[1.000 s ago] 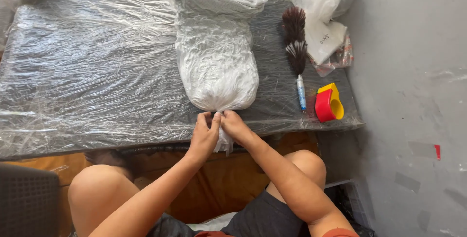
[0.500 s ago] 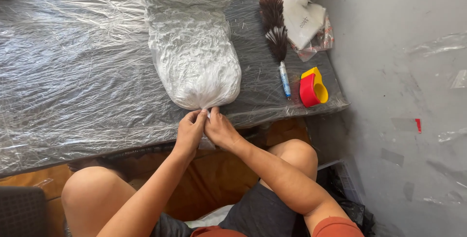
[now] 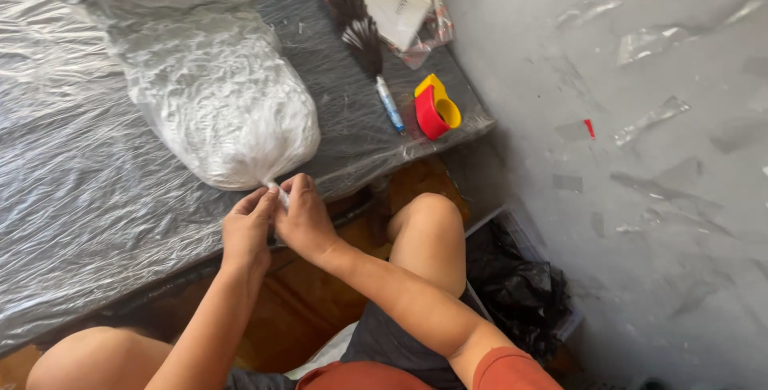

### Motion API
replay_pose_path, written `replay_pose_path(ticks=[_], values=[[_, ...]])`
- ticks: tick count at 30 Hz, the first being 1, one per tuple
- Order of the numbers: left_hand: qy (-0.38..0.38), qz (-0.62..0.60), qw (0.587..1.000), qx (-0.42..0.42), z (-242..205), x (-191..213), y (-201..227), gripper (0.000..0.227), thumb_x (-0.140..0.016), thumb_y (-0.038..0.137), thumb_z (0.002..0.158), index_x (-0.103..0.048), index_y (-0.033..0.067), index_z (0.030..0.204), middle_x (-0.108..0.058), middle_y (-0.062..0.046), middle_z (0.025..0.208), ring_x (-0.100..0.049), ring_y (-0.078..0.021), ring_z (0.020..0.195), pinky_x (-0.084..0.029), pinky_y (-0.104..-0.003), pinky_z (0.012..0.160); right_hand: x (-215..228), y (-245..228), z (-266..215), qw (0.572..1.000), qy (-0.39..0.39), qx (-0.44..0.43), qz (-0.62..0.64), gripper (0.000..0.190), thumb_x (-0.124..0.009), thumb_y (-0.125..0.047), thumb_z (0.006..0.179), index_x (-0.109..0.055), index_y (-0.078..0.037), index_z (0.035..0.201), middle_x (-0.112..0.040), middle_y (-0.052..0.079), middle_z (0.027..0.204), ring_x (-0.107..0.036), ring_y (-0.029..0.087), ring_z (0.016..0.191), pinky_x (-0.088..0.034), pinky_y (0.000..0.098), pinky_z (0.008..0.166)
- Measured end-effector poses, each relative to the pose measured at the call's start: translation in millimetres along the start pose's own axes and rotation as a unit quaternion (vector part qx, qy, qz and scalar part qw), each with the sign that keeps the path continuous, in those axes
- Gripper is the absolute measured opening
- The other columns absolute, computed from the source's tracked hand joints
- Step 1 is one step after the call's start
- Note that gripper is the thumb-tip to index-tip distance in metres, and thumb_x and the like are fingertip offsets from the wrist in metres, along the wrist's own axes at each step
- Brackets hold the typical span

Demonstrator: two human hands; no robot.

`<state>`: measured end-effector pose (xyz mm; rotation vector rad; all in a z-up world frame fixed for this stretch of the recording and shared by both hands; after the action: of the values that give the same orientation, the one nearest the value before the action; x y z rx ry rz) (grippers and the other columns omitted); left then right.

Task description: Using a vacuum cleaner to remove air from a plastic bag containing a pillow and then sealing it with tape.

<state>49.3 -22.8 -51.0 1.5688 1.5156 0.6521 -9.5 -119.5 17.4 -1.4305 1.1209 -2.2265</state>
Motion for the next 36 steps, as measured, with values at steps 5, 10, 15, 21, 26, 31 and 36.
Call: replay_pose_path(ticks=[5, 10, 15, 21, 26, 31, 36], values=[[-0.003, 0.0, 1.0, 0.002, -3.4, 6.4, -5.4, 0.046, -0.084, 0.025, 0.088, -0.065, 0.0035, 0.124, -0.068, -0.005, 0.094, -0.069, -0.0117, 0.077, -0.057, -0.021, 0.064, -3.6, 2.3, -20.5, 0.997, 0.067, 0.018, -0.017, 0.018, -0.063, -0.018, 0.091, -0.054, -0.007, 0.103, -0.057, 0.009, 0.097, -0.067, 0.036, 0.093, -0.056, 0.0423, 0.079], [0.015, 0.071, 0.997, -0.022, 6.2, 17.1, -11.2, 0.031, -0.08, 0.034, 0.094, -0.072, 0.0154, 0.117, -0.069, -0.001, 0.094, -0.067, -0.0057, 0.081, -0.057, -0.021, 0.064, -8.6, -20.3, -41.7, 0.982, 0.091, 0.137, -0.094, 0.041, -0.055, -0.014, 0.095, -0.06, 0.012, 0.127, -0.057, 0.025, 0.114, -0.061, 0.046, 0.107, -0.051, 0.0498, 0.09], [-0.048, 0.153, 0.987, -0.02, -23.0, 6.5, 19.9, 0.041, -0.073, 0.034, 0.1, -0.064, 0.0005, 0.122, -0.068, -0.007, 0.108, -0.061, -0.0088, 0.088, -0.05, -0.017, 0.074, -8.2, -25.5, -52.3, 0.99, 0.002, 0.103, -0.093, 0.057, -0.047, -0.012, 0.092, -0.044, 0.02, 0.139, -0.049, 0.035, 0.135, -0.048, 0.043, 0.117, -0.036, 0.0522, 0.101], [-0.087, 0.123, 0.988, 0.034, -32.9, -0.2, 26.8, 0.024, -0.063, 0.022, 0.106, -0.059, 0.0061, 0.124, -0.071, 0.0, 0.111, -0.07, -0.0054, 0.1, -0.056, -0.014, 0.087, -24.5, 0.0, -69.9, 0.982, -0.084, 0.155, -0.065, 0.063, -0.044, -0.015, 0.091, -0.035, 0.013, 0.146, -0.034, 0.043, 0.158, -0.038, 0.058, 0.151, -0.037, 0.0626, 0.118], [-0.124, 0.081, 0.989, 0.028, -19.6, 10.4, 13.9, 0.018, -0.056, 0.019, 0.11, -0.055, 0.0091, 0.124, -0.069, 0.001, 0.118, -0.073, -0.0105, 0.104, -0.062, -0.019, 0.087, 16.6, 7.1, -81.0, 0.978, -0.12, 0.136, -0.105, 0.047, -0.058, -0.041, 0.098, -0.061, -0.019, 0.14, -0.047, 0.011, 0.165, -0.048, 0.03, 0.156, -0.036, 0.064, 0.133], [-0.117, 0.106, 0.987, -0.01, -7.8, 16.6, 7.4, 0.02, -0.057, 0.028, 0.119, -0.054, 0.0101, 0.127, -0.068, 0.002, 0.116, -0.071, -0.0061, 0.094, -0.064, -0.023, 0.08, 207.9, 2.1, -83.4, 0.979, 0.111, 0.068, 0.159, 0.017, -0.061, -0.008, 0.105, -0.063, -0.012, 0.122, -0.063, 0.005, 0.132, -0.063, 0.019, 0.123, -0.056, 0.03, 0.108], [-0.154, 0.126, 0.98, -0.024, 17.5, 28.4, -10.2, 0.016, -0.052, 0.029, 0.125, -0.055, 0.0136, 0.128, -0.066, 0.004, 0.115, -0.068, -0.0059, 0.093, -0.062, -0.025, 0.082, 316.6, 175.3, -145.1, 0.903, 0.368, -0.141, 0.168, 0.016, -0.056, -0.01, 0.103, -0.067, -0.005, 0.113, -0.069, 0.006, 0.101, -0.058, 0.012, 0.084, -0.05, 0.0259, 0.076]])
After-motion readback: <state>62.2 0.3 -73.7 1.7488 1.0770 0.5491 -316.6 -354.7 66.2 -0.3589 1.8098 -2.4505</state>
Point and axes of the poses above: each hand's wrist, its own z-axis towards the middle knuckle, its own x-axis out of the back of the hand, y = z × x, the point moved 5 cm from there along z, towards the middle knuckle
